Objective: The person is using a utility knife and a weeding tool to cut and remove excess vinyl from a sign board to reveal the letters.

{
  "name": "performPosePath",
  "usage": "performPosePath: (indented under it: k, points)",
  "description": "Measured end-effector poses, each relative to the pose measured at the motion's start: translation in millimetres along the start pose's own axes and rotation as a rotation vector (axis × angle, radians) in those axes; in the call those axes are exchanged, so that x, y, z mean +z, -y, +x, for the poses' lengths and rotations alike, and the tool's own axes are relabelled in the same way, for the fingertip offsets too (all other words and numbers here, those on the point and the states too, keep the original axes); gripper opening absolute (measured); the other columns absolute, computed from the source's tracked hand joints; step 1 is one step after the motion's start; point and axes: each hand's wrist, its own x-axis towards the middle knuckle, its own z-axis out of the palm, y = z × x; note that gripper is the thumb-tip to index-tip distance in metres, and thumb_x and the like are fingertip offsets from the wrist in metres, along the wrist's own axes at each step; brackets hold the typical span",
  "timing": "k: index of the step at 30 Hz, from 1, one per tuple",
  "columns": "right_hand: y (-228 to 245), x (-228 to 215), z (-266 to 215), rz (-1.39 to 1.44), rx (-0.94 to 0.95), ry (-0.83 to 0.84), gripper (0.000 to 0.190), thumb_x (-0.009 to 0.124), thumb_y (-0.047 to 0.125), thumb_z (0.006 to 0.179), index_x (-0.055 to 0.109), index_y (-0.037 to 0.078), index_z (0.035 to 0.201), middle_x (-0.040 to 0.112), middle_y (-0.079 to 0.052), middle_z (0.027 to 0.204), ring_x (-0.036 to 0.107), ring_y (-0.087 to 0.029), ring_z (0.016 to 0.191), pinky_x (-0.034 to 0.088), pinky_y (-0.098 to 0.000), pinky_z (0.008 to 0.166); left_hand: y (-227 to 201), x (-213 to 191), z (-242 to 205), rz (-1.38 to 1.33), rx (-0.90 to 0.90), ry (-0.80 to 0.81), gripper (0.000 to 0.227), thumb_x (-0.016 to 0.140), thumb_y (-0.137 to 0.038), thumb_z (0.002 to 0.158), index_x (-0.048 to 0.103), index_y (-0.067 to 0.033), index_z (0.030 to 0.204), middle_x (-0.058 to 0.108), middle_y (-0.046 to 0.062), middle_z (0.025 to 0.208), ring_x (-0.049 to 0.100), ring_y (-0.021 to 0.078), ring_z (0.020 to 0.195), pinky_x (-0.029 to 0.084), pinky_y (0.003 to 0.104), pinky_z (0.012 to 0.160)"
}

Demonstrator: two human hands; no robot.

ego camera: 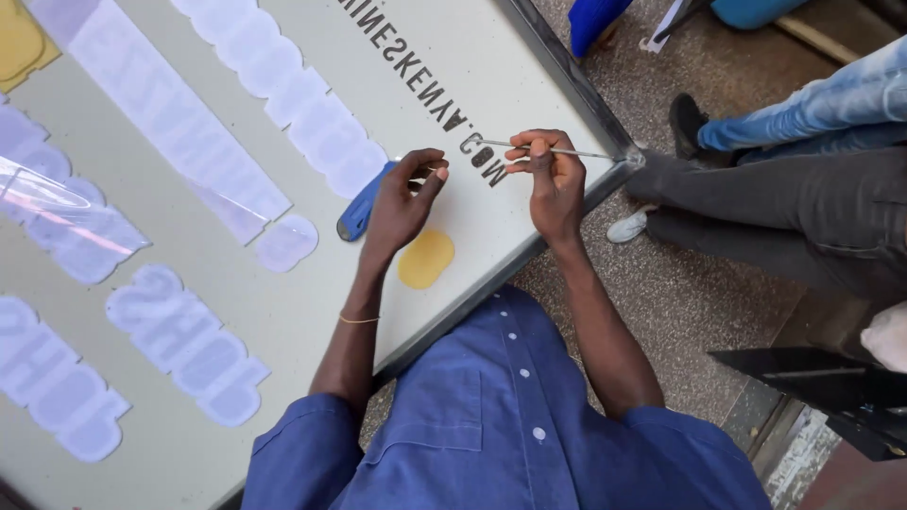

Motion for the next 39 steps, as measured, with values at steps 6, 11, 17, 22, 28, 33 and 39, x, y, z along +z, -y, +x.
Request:
performPosePath:
  k: [6, 11, 17, 22, 28, 33, 39]
  points:
    - [-14, 8, 59, -0.006, -0.016, 0.144, 0.041, 0.049, 0.028, 0.127, 0.071, -0.006, 0.124, 0.074, -0.021, 0.119, 0.082, -0.033, 0.108, 0.073, -0.0426, 0.087, 15, 29, 69, 0.375, 0.095, -0.165, 0.037, 0.072, -0.013, 0.110, 0.071, 0.0026, 0.144, 0.076, 0.022, 0.119, 0.077, 0.0406, 0.108, 0.062, 0.051, 0.096]
    - [-37, 14, 107, 0.049, -0.045, 0.290, 0.043, 0.047, 0.027, 0.126, 0.071, -0.007, 0.120, 0.073, -0.021, 0.118, 0.082, -0.032, 0.104, 0.074, -0.0425, 0.087, 26, 54, 92, 0.519, -0.002, -0.247, 0.043, 0.072, -0.009, 0.108, 0.068, 0.0052, 0.149, 0.069, 0.020, 0.120, 0.072, 0.0404, 0.110, 0.058, 0.051, 0.098]
    - [-59, -11, 126, 0.061, -0.069, 0.487, 0.043, 0.047, 0.032, 0.125, 0.069, -0.004, 0.116, 0.072, -0.017, 0.107, 0.077, -0.028, 0.090, 0.070, -0.0423, 0.084, 83, 93, 87, 0.528, 0.056, -0.467, 0.030, 0.071, -0.010, 0.100, 0.067, -0.0042, 0.129, 0.059, 0.021, 0.109, 0.061, 0.0484, 0.098, 0.049, 0.056, 0.087]
    - [-59, -15, 156, 0.027, -0.224, 0.548, 0.035, 0.057, 0.025, 0.125, 0.076, 0.001, 0.108, 0.077, -0.016, 0.091, 0.084, -0.031, 0.083, 0.071, -0.0388, 0.072, 74, 98, 99, 0.456, -0.066, -0.538, 0.028, 0.080, -0.007, 0.101, 0.076, -0.0030, 0.128, 0.065, 0.020, 0.111, 0.069, 0.0484, 0.098, 0.055, 0.055, 0.087]
    - [-62, -8, 166, 0.104, -0.263, 0.606, 0.034, 0.054, 0.019, 0.126, 0.075, -0.003, 0.112, 0.075, -0.018, 0.098, 0.083, -0.029, 0.085, 0.072, -0.0368, 0.075, 68, 92, 104, 0.424, -0.119, -0.574, 0.030, 0.085, -0.004, 0.098, 0.081, -0.0073, 0.128, 0.067, 0.014, 0.110, 0.072, 0.0331, 0.095, 0.057, 0.046, 0.083]
    - [-66, -7, 169, 0.055, -0.295, 0.597, 0.034, 0.052, 0.017, 0.125, 0.075, -0.004, 0.110, 0.076, -0.017, 0.098, 0.083, -0.028, 0.083, 0.073, -0.0366, 0.073, 65, 88, 108, 0.424, -0.122, -0.546, 0.033, 0.090, -0.005, 0.093, 0.079, -0.0044, 0.124, 0.066, 0.012, 0.102, 0.071, 0.0335, 0.088, 0.058, 0.048, 0.077]
    - [-63, -2, 152, -0.149, -0.317, 0.541, 0.023, 0.070, 0.017, 0.120, 0.080, 0.003, 0.105, 0.078, -0.012, 0.093, 0.085, -0.028, 0.083, 0.070, -0.0342, 0.071, 65, 73, 105, 0.394, -0.080, -0.447, 0.034, 0.090, -0.007, 0.093, 0.077, -0.0007, 0.124, 0.065, 0.014, 0.101, 0.071, 0.0370, 0.088, 0.058, 0.052, 0.077]
